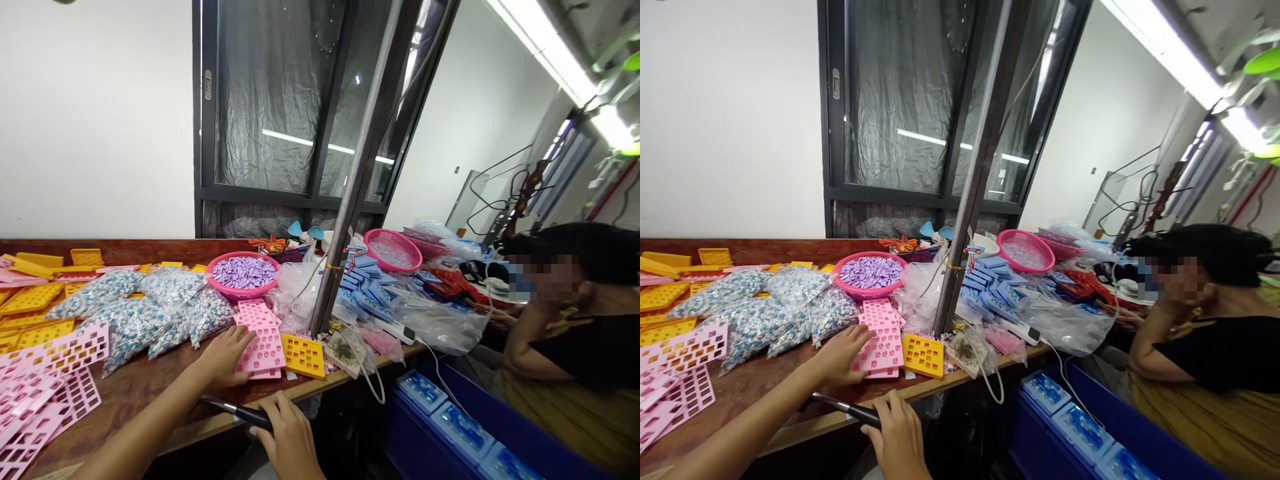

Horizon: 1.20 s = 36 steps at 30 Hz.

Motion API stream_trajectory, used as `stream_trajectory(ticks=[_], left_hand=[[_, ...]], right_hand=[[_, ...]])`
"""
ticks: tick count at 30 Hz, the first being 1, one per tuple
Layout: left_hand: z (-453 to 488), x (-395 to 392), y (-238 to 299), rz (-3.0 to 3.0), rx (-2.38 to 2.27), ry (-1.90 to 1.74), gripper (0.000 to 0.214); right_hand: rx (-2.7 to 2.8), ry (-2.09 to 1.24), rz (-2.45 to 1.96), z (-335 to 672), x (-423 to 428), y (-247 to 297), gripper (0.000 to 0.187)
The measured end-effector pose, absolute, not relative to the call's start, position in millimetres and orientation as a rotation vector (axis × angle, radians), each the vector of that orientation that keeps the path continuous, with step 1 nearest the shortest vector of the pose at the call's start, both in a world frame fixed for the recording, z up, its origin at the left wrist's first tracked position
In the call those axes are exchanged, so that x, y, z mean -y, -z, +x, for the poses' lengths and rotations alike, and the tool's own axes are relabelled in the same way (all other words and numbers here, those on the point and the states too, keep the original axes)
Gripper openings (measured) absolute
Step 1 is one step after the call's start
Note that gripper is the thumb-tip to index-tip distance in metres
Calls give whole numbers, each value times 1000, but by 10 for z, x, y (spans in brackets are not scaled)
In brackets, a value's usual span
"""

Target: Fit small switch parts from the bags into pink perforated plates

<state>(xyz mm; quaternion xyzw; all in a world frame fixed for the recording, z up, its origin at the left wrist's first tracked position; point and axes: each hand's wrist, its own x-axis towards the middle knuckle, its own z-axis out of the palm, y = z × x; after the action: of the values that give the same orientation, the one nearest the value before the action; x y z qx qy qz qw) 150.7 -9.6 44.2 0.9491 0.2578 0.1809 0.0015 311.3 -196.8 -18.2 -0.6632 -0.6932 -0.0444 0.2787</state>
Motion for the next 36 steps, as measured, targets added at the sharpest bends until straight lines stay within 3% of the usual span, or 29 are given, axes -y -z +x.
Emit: stream_trajectory(ticks=[2,6,12,19,24,27,31,36], left_hand=[[1666,84,-362,3002,-792,-486,96],[1814,77,-273,3014,-822,-384,119],[1795,81,-263,2986,-789,-391,103],[1612,50,-371,2849,-751,-538,102],[919,161,-526,2604,-983,-968,77],[153,365,-338,2504,-1265,-1197,79],[-728,639,163,2491,-1552,-1111,77],[-1038,709,480,2650,-1504,-750,76]], right_hand=[[1858,78,-1788,3122,1872,146,38],[1917,41,-1774,3211,1748,124,31],[1940,-3,-1738,3262,1789,127,27],[1908,-38,-1636,3272,1773,157,22],[1855,-23,-1582,3354,1810,186,19],[1790,-6,-1563,3531,1913,192,15],[1576,57,-1589,3971,2036,190,23],[1376,326,-1832,4532,1984,254,40]])
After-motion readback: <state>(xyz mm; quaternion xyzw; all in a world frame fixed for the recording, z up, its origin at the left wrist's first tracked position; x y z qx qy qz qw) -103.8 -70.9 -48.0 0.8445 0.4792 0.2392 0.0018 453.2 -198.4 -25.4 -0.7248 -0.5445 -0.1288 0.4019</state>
